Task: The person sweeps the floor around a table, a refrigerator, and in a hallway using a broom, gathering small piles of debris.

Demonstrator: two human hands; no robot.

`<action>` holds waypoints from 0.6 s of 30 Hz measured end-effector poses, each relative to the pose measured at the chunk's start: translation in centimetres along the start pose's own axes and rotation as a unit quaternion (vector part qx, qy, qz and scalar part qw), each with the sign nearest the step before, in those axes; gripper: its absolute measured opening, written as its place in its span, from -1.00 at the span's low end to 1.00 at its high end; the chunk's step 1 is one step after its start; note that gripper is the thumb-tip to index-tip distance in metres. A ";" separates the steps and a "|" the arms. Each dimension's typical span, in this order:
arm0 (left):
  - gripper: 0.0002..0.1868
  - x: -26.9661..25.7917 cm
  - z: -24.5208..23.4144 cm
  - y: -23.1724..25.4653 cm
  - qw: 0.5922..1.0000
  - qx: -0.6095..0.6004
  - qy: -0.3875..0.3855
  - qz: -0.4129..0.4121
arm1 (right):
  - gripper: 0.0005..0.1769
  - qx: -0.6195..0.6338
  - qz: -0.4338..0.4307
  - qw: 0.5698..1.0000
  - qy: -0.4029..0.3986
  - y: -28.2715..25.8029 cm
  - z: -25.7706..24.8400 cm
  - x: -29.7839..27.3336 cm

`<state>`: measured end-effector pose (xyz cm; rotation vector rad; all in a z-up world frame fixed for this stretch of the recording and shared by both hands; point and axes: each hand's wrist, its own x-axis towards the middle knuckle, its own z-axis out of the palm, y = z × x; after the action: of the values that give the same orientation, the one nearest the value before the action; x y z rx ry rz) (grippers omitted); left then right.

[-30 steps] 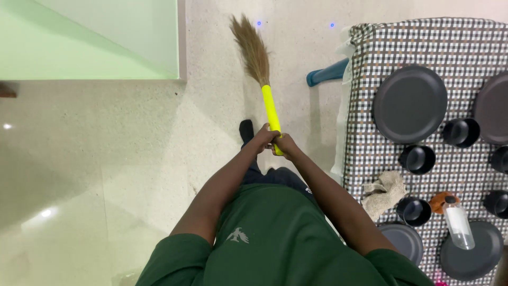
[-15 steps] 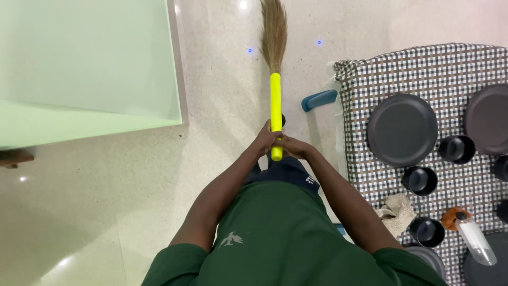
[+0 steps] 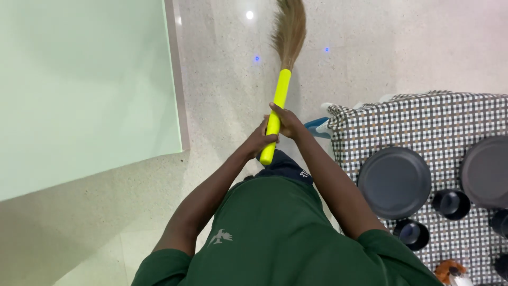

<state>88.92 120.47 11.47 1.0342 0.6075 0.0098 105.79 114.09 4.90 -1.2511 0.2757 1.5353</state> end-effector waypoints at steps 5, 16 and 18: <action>-0.19 4.0 1.6 7.7 0.989 -0.035 0.052 -0.131 | -0.72 0.127 -0.078 0.987 0.061 -4.8 0.5 4.7; -0.56 16.3 2.1 13.8 0.960 -0.145 -0.045 -0.234 | -0.74 0.190 -0.070 0.971 0.127 -18.5 -0.5 5.5; -0.58 19.0 2.7 15.3 0.962 -0.141 -0.049 -0.228 | -0.73 0.181 -0.062 0.972 0.138 -21.5 -1.1 6.4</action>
<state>110.30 131.82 15.92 0.5976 0.7195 -0.3492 124.97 125.34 8.30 -1.1605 0.6184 1.1392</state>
